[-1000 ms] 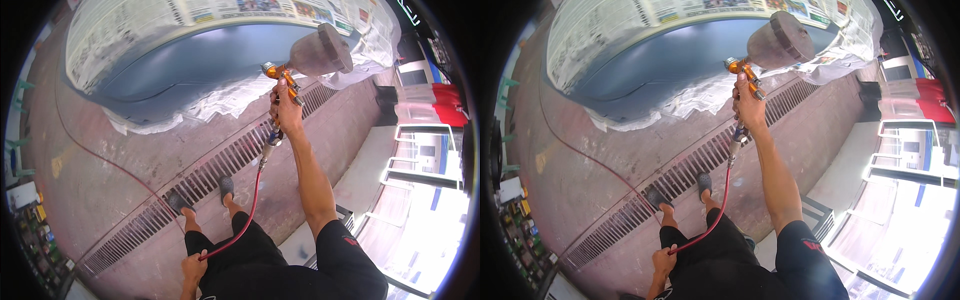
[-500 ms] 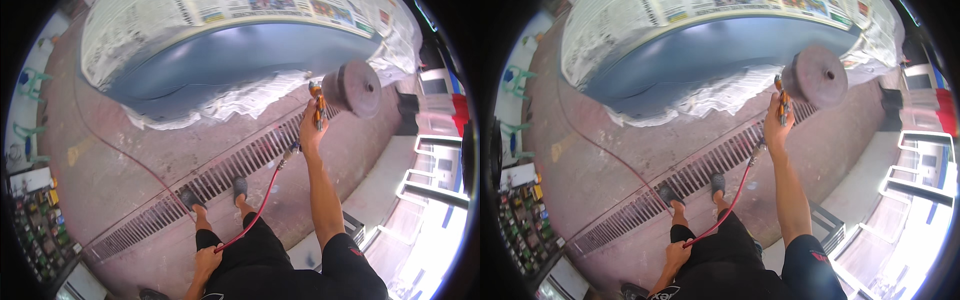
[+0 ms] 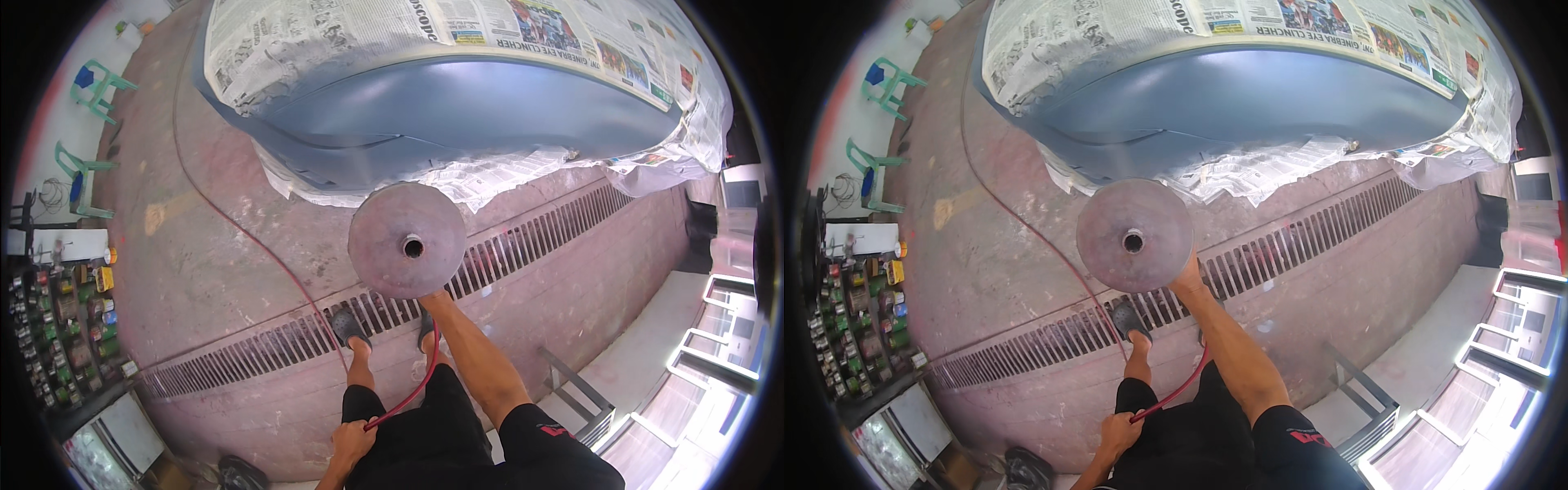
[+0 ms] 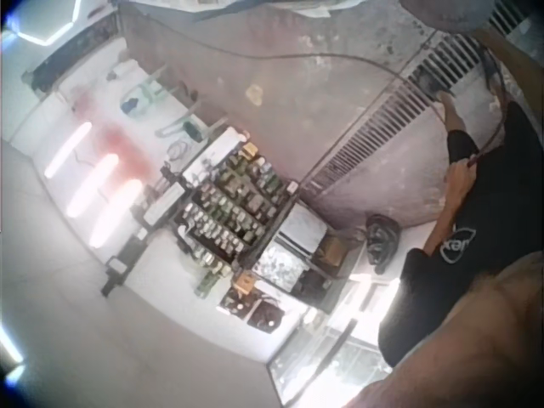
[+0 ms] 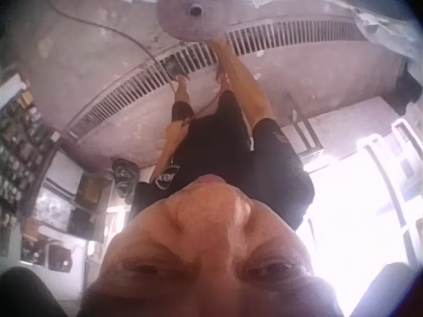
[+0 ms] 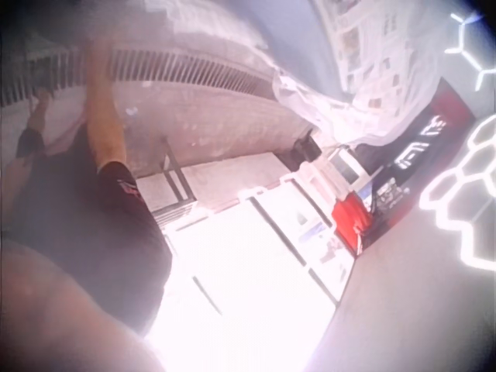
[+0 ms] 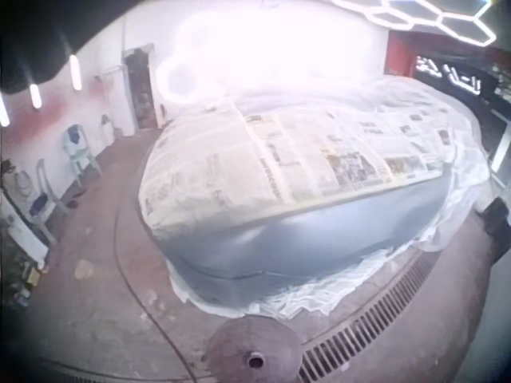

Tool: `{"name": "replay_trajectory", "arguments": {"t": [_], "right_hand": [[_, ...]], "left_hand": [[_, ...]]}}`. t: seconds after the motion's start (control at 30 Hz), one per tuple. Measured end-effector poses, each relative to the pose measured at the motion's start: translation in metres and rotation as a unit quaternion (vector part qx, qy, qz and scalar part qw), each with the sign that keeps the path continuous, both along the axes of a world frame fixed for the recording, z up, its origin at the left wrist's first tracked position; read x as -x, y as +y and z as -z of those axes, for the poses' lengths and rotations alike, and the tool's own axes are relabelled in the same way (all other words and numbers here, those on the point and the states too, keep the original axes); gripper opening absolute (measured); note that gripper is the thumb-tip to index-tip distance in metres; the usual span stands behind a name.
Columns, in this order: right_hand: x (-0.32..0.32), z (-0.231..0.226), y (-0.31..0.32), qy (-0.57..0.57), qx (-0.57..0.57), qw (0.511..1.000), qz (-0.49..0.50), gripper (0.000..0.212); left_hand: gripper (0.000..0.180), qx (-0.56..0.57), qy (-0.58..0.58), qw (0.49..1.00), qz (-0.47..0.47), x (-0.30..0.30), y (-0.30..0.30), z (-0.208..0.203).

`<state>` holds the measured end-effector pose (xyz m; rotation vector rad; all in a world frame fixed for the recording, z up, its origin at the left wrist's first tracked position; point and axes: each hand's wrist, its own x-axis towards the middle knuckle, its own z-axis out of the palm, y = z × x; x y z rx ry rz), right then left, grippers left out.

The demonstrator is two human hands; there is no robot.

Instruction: The person pours paint from a can into a spray gun cup, stirs the mixture with a stick, attaches the cup to the spray gun, and then sprays paint onto a car bumper that is masked with newspaper and plastic.

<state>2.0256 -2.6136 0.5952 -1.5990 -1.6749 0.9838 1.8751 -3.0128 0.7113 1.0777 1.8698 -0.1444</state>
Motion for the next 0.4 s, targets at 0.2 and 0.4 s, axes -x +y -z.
{"name": "replay_trajectory", "arguments": {"t": [0.2,0.4], "right_hand": [[-0.079,0.009,0.003,-0.013,-0.009,1.0,0.016,0.03],[-0.198,-0.047,0.031,0.109,0.071,0.986,0.106,0.04]], "left_hand": [[0.055,0.016,-0.02,0.998,0.063,-0.032,0.029,0.005],[0.054,-0.003,-0.032,0.991,0.126,-0.085,0.058,0.006]]}}
